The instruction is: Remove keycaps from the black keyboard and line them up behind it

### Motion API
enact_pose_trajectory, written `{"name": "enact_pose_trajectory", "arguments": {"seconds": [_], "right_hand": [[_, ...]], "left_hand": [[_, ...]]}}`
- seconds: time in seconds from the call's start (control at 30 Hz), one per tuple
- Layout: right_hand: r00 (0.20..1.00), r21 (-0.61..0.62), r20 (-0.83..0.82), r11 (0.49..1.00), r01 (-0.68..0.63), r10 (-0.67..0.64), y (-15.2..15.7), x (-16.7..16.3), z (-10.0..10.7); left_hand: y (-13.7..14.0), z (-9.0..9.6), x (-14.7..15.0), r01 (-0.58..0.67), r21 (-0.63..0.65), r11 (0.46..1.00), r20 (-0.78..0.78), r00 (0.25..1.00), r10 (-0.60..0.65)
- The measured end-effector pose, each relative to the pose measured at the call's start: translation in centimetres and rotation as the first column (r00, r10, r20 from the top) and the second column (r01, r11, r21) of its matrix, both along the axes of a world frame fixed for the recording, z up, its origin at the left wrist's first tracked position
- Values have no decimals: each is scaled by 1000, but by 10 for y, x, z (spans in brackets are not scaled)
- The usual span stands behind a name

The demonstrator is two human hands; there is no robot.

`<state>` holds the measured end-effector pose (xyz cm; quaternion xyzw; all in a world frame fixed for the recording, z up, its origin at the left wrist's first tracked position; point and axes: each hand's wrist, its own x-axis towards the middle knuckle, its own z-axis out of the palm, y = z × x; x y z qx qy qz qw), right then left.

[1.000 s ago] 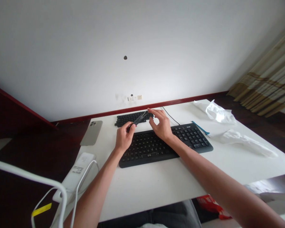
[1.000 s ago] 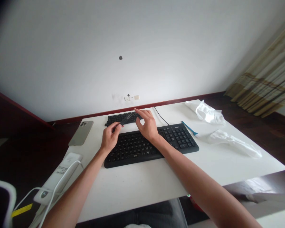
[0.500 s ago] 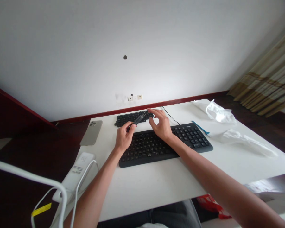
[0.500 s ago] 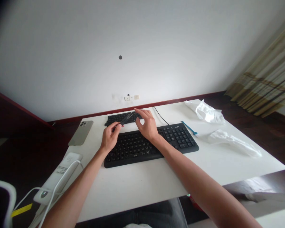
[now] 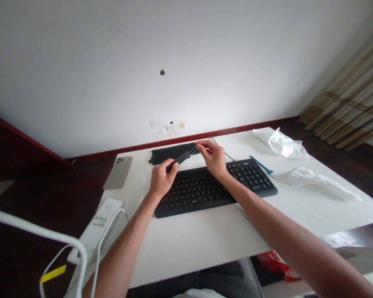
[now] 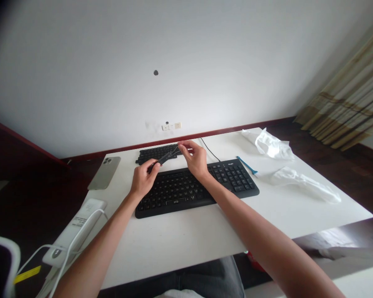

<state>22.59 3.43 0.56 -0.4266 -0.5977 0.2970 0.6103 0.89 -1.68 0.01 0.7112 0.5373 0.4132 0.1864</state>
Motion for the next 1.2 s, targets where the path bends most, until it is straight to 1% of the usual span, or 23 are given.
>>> {"name": "enact_pose_trajectory", "arguments": {"seconds": [0.1, 0.3, 0.53, 0.77, 0.87, 1.0, 1.13, 1.2], "right_hand": [[1000, -2, 13, 1000, -9, 9, 1, 1, -2], [1000, -6, 14, 1000, -18, 18, 6, 3, -5], [996, -40, -44, 996, -75, 73, 6, 3, -3], [998, -52, -3, 997, -58, 58, 8, 6, -7], [998, -47, 8, 997, -68, 68, 6, 5, -5], [990, -32, 57, 991, -131, 132, -10, -4, 5], [939, 4, 190, 956, -293, 286, -28, -17, 11], [926, 39, 257, 955, -295, 276, -31, -21, 10]], "left_hand": [[2, -1, -1, -36, 0, 999, -10, 999, 36], [3, -3, -1, 46, -2, 999, 18, 999, -46], [3, -3, -2, 37, -14, 999, 47, 998, -36], [4, -3, -3, -19, -5, 1000, 5, 1000, 19], [6, -5, -4, -52, -2, 999, 11, 999, 52], [8, -9, -4, -45, -45, 998, 52, 997, 48], [8, -11, -3, -29, -91, 995, 176, 983, 45], [7, -9, -2, -26, -95, 995, 214, 976, 46]]}}
